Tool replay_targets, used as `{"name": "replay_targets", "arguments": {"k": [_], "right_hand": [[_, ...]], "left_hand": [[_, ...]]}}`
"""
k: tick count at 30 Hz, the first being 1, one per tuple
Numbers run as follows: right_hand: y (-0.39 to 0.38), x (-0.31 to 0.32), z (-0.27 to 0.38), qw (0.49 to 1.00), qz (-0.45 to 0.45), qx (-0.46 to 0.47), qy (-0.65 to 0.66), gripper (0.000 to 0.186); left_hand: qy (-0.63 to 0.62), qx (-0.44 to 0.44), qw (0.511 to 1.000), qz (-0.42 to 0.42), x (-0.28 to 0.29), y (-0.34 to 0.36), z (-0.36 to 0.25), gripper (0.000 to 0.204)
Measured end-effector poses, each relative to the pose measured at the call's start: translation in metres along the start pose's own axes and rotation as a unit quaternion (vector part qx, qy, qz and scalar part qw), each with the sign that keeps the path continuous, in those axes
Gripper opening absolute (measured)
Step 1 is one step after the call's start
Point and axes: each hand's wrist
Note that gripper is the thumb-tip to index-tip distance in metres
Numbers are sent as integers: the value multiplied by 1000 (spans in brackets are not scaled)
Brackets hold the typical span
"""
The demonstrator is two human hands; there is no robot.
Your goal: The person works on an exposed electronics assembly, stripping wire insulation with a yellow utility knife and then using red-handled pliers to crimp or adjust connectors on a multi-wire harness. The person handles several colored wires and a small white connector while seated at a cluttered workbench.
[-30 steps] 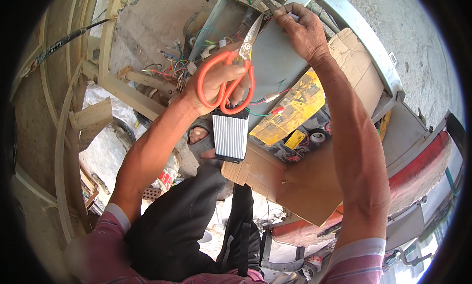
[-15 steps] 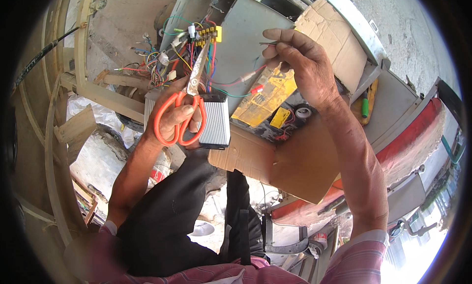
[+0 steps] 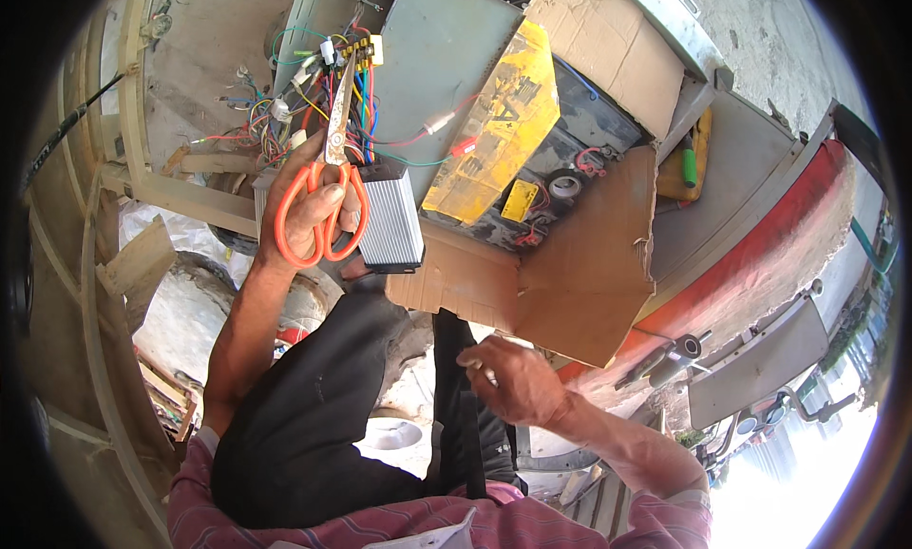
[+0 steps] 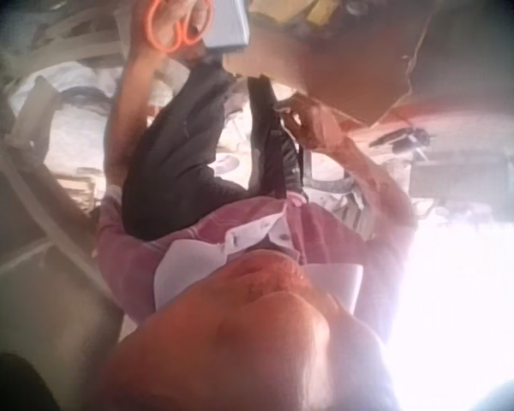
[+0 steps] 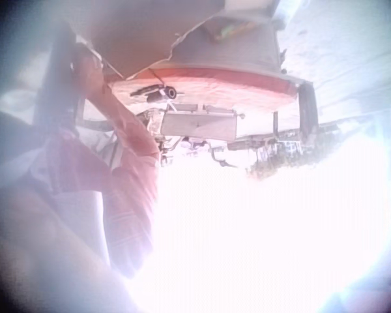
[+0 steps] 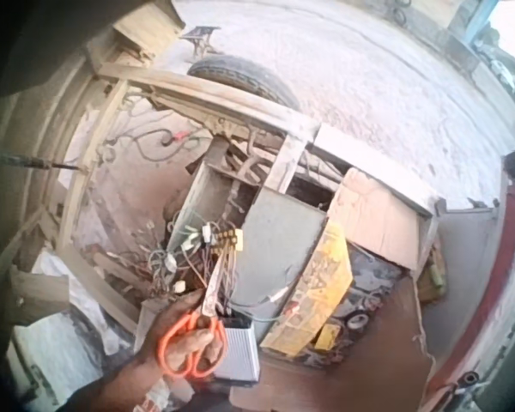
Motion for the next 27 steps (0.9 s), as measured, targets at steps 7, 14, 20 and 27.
{"name": "replay_targets", "arguments": {"k": [7, 14, 20, 27], "right_hand": [[12, -174, -66, 922, 271, -25, -276, 30], [56, -286, -108, 904, 344, 2, -255, 40], [53, -264, -73, 863, 400, -43, -305, 67], [84, -58, 20, 911, 331, -56, -240, 34]], "left_hand": [[2, 0, 1000, -5, -1, 8, -4, 67], [-17, -5, 1000, -12, 2, 7, -7, 64], [0, 9, 1000, -3, 10, 9, -14, 63], [22, -28, 999, -17, 10, 11, -20, 68]]}}
Point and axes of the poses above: each hand's wrist, its own y-axis towards the middle knuckle, its own x-axis out of the back of the hand, z = x × y, and after that the axes turned 13 degrees about -x, right-handed
